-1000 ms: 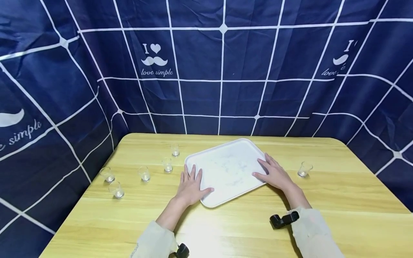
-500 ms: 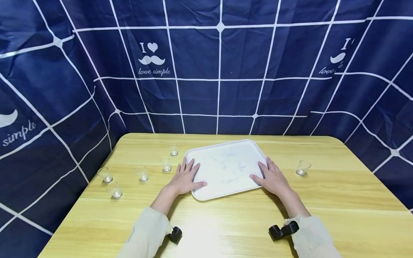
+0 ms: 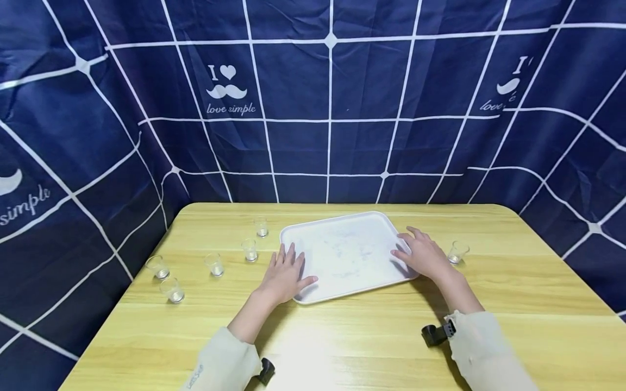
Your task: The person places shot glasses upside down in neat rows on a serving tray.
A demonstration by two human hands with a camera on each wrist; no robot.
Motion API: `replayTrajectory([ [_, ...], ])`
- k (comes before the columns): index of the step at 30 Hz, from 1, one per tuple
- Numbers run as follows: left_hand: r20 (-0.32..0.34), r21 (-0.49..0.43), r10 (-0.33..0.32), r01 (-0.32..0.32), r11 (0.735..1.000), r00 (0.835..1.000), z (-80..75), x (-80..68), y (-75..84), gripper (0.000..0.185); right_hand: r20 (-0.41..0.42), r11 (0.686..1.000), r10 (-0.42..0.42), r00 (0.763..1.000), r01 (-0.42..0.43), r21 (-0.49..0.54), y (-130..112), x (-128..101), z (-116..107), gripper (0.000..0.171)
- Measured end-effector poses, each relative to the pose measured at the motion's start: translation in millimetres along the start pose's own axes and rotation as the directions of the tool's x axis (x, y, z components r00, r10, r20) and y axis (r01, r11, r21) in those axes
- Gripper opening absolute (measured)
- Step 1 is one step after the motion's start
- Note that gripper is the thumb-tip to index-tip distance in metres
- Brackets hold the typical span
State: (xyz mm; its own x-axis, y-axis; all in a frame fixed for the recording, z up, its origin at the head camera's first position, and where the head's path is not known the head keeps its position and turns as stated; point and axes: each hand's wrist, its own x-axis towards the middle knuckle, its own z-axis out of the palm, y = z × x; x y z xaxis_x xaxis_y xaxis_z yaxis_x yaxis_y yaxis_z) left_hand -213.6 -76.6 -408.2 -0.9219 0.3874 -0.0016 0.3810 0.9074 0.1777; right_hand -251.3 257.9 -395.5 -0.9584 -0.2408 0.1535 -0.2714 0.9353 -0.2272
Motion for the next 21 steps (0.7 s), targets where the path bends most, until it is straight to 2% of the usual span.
replayTrajectory([
  [4,-0.004,0.024,-0.01,0.01,1.0,1.0,-3.5,0.2,4.9,0.074,0.044,0.999,-0.043,0.998,0.045,-0.025,-4,4,-5,0.056],
  [9,0.03,-0.015,-0.026,0.026,1.0,0.999,3.0,2.9,3.5,0.076,0.114,0.993,-0.083,0.99,0.073,0.09,0,1,6,0.072],
  [13,0.061,-0.064,-0.009,0.013,0.998,0.998,13.6,1.6,-0.5,0.079,0.15,0.985,-0.095,0.984,0.071,0.155,6,-3,16,0.077],
  [18,0.045,-0.097,0.025,-0.02,0.995,0.999,18.7,1.8,-6.5,0.082,0.147,0.984,-0.074,0.986,0.049,0.17,5,-6,20,0.076],
  [21,0.058,-0.108,0.049,-0.043,0.993,0.997,19.3,4.4,-10.6,0.083,0.138,0.985,-0.055,0.989,0.031,0.172,2,-10,19,0.075],
])
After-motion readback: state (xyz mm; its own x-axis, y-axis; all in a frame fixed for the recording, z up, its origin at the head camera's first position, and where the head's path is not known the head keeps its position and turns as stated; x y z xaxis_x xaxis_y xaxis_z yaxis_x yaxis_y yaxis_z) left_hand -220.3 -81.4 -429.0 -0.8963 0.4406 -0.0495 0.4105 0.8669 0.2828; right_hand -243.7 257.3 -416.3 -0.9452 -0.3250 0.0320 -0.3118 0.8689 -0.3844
